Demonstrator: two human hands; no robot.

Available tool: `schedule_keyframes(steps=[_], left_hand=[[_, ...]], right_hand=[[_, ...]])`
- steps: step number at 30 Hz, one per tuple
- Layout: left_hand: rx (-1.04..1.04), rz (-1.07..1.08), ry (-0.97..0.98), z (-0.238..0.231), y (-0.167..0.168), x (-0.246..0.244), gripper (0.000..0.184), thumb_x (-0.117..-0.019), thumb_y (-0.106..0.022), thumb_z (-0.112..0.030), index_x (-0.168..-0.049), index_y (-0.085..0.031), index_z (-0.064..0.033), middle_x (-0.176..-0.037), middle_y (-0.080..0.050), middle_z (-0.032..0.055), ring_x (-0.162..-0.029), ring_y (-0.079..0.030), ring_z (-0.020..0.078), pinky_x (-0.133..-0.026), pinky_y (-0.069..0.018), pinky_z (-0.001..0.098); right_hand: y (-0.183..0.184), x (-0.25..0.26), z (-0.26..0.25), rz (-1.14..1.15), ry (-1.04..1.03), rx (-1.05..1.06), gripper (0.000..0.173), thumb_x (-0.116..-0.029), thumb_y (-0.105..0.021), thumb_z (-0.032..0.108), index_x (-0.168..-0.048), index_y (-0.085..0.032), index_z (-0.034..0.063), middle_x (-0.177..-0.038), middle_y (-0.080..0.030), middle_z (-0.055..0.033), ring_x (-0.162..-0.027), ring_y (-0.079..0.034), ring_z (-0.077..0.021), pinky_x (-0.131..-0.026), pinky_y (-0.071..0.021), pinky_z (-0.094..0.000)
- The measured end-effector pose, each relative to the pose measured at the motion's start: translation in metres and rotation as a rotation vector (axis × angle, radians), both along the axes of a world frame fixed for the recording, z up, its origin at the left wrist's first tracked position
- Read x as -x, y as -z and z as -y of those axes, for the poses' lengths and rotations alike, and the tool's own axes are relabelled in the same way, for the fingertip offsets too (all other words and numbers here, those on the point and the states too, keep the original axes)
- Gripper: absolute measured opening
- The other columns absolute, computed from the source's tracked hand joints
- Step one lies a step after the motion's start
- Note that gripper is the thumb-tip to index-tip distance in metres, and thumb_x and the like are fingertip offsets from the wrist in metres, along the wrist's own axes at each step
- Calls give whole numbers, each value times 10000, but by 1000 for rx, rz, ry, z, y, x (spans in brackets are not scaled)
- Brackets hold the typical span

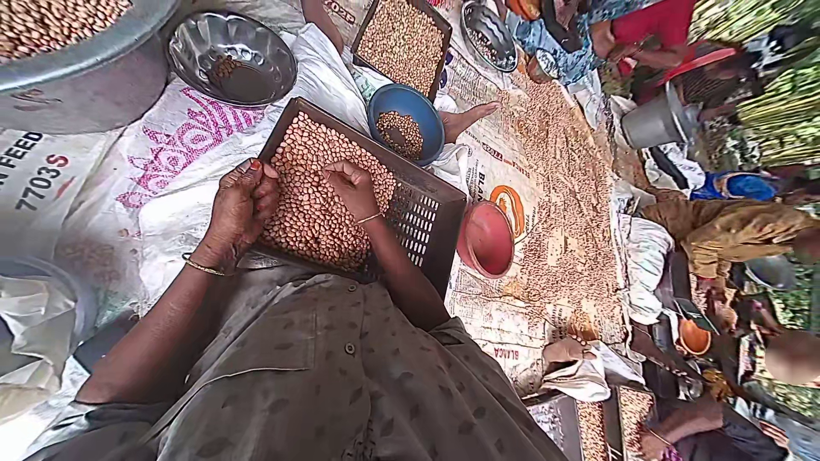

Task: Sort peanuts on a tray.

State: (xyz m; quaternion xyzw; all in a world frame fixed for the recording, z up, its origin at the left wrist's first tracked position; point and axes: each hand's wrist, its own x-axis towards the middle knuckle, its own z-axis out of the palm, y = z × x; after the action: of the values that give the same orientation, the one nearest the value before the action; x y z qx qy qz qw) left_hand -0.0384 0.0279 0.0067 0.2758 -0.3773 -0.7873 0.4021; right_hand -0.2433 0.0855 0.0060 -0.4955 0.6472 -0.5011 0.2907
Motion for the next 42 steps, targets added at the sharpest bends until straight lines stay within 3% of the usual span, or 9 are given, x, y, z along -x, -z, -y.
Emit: schedule_keyframes(steps=[4, 9, 16, 20, 24, 28, 36, 39, 42], left_hand=[[-22, -139, 4, 3, 4, -4, 390, -1127, -240, -227, -933, -577, -208, -595, -428, -128, -422, -330, -26, -385, -283, 115], [90, 48, -8, 0, 4, -2, 313, -1088, -308, -118, -1016, -606, -183, -594, -456, -126, -433, -363, -20, -400, -309, 125], [699, 721, 93, 4, 3, 8, 195, -1056, -543, -133, -1021, -659, 20, -902, -641, 158, -831, -611, 253, -786, -488, 498], [922, 955, 187, 11, -4, 15, 160, -1014, -553, -92, -979, -660, 22, -793, -638, 245, -780, -646, 466, -701, -475, 674], [958, 1048, 240, 7, -2, 18, 173, -1013, -561, -104, -1088, -680, -3, -834, -674, 279, -823, -669, 534, -706, -486, 720], [1058, 1100, 206, 2, 1, 22, 199, -1026, -527, -98, -1056, -675, 31, -820, -667, 295, -798, -670, 549, -664, -490, 704], [1033, 995, 195, 4, 5, 23, 186, -1011, -544, -98, -985, -672, 35, -779, -657, 256, -764, -671, 484, -669, -493, 671], [546, 555, 119, 15, 8, 15, 144, -1021, -507, -125, -969, -637, -91, -692, -521, -17, -570, -468, 76, -543, -399, 258], [-1, 286, 230, 15, -10, 9, 298, -1074, -304, -196, -961, -578, -224, -684, -549, -116, -466, -404, -31, -409, -320, 125]], right_hand=[[-13, 11, -5, 600, -117, 29, 184, -1002, -435, 75, -961, -614, 65, -617, -519, 55, -403, -336, 22, -364, -273, -136], [-2, -13, -4, -419, -119, -136, 243, -1023, -563, 99, -1182, -701, -22, -997, -735, -179, -860, -710, -272, -784, -570, -448], [-5, -31, -11, -765, -97, -279, 259, -1048, -559, 157, -1237, -666, 16, -1055, -722, -202, -950, -717, -386, -800, -578, -561], [3, -17, -3, -444, -95, -183, 206, -1023, -590, 117, -1128, -684, -32, -937, -719, -179, -836, -705, -279, -769, -569, -456], [-7, 12, -4, 581, -37, 62, 147, -1019, -473, 55, -945, -600, 56, -622, -521, 43, -419, -372, 12, -381, -305, -138], [-13, 45, -9, 751, 106, 149, 259, -1050, -373, 145, -969, -613, 91, -844, -660, 2, -432, -402, -1, -373, -326, -146], [-33, 28, -1, 745, 157, -63, 240, -1100, -413, 142, -1082, -631, 42, -590, -429, 71, -394, -312, 7, -359, -262, -131], [-34, 28, -2, 1162, 146, 18, 256, -1100, -374, 156, -1075, -610, 59, -578, -437, 88, -383, -339, 9, -361, -293, -118], [-51, 12, -6, 1251, 127, 107, 310, -1115, -328, 205, -1073, -611, 85, -612, -494, 73, -415, -400, -6, -390, -337, -129]])
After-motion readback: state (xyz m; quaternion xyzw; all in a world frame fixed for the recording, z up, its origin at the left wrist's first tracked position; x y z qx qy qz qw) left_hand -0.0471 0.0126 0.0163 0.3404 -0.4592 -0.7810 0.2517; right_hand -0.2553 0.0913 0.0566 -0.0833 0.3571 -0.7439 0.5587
